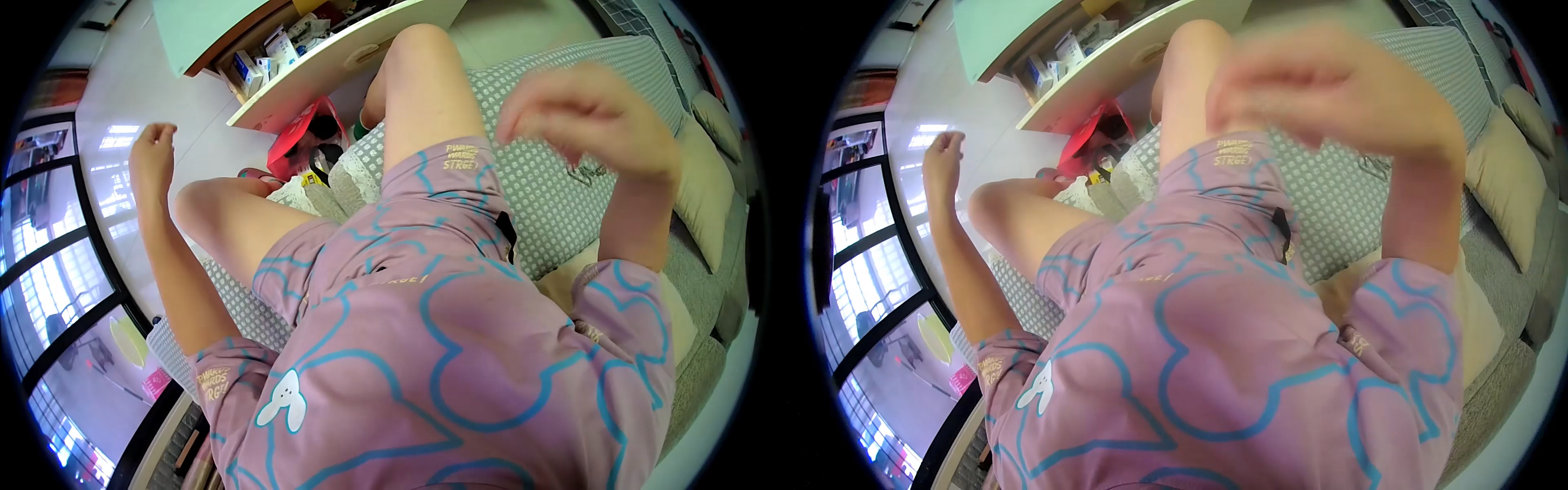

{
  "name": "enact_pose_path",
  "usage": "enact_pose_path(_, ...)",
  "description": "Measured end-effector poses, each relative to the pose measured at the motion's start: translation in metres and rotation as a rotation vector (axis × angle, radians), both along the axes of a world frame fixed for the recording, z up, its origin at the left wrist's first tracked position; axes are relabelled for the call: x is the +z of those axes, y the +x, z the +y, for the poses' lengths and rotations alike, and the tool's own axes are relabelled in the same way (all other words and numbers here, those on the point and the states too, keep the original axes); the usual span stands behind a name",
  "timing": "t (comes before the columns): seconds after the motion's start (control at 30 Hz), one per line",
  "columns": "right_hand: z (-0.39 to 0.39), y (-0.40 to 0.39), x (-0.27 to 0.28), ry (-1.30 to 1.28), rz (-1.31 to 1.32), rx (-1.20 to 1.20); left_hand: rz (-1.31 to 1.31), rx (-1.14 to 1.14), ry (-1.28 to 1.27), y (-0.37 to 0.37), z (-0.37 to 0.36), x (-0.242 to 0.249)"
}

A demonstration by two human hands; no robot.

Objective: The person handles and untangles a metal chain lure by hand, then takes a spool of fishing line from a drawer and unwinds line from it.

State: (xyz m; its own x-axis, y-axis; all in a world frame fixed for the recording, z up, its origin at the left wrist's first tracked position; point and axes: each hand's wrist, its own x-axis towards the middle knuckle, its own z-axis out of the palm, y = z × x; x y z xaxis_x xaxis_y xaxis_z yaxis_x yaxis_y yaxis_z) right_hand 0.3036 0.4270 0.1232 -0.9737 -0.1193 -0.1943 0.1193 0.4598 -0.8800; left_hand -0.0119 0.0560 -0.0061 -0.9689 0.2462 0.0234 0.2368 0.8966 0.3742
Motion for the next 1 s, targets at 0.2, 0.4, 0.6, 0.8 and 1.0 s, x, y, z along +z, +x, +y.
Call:
enact_pose_path(0.2,0.028,0.029,-0.043,0.009,-0.395,0.198,-0.01,0.123,0.815,0.036,-0.099,0.066)
enact_pose_path(0.4,0.053,0.079,-0.102,-0.317,-0.785,-0.211,-0.123,0.232,0.891,0.091,-0.234,0.05)
enact_pose_path(0.6,0.041,0.061,-0.156,0.872,-0.1,-0.229,-0.397,0.421,0.823,0.138,-0.266,0.01)
enact_pose_path(0.8,-0.043,-0.107,-0.18,0.213,0.298,-0.101,-0.533,0.469,0.808,0.155,-0.267,-0.019)
enact_pose_path(1.0,-0.142,-0.225,-0.352,0.399,-0.462,0.055,-0.588,0.556,0.77,0.165,-0.262,-0.026)
